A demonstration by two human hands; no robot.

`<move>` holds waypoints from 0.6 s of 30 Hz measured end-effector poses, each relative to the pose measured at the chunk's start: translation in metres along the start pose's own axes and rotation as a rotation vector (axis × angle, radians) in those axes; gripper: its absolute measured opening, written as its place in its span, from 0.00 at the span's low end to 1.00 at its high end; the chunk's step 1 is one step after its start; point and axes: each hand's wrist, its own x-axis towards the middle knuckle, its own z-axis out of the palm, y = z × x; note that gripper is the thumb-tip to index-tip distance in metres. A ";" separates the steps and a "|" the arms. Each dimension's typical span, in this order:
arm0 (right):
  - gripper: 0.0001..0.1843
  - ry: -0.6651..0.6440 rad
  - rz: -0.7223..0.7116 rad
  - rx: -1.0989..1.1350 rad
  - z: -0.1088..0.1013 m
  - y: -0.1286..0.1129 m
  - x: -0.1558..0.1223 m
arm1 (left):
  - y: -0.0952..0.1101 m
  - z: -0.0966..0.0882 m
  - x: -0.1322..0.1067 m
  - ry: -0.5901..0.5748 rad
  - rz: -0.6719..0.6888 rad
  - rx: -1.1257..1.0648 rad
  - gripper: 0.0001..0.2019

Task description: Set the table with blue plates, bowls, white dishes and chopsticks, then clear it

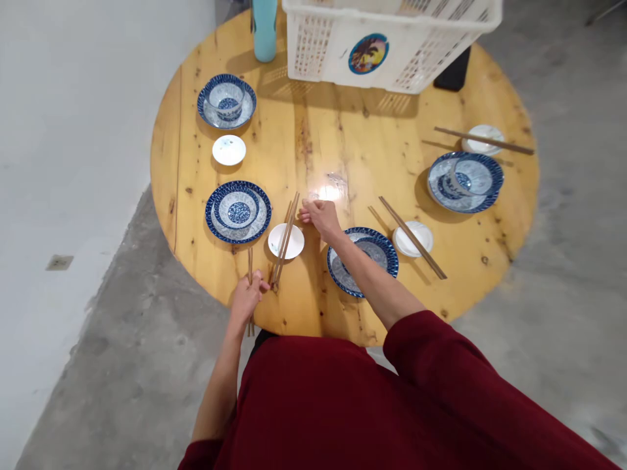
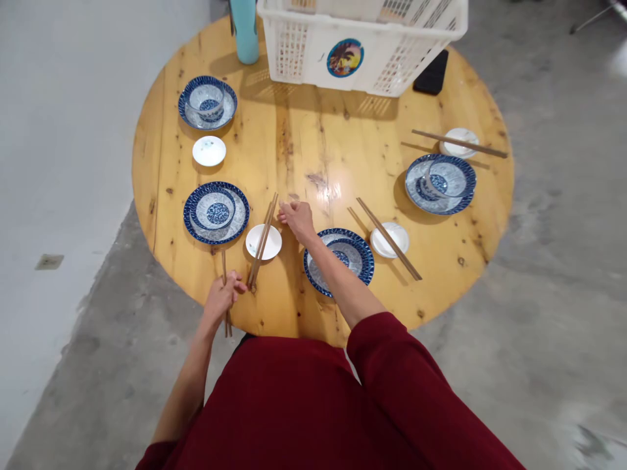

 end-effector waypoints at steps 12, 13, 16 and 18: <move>0.13 0.030 -0.197 -0.118 -0.036 0.008 -0.139 | -0.008 -0.019 -0.044 0.198 0.065 0.094 0.25; 0.13 0.010 -0.178 -0.133 -0.036 0.012 -0.145 | -0.007 -0.015 -0.046 0.191 0.068 0.093 0.25; 0.13 -0.037 -0.133 -0.117 -0.032 0.022 -0.150 | -0.002 -0.002 -0.046 0.158 0.076 0.106 0.24; 0.14 -0.069 -0.108 -0.080 -0.029 0.028 -0.148 | 0.002 0.006 -0.043 0.147 0.091 0.104 0.23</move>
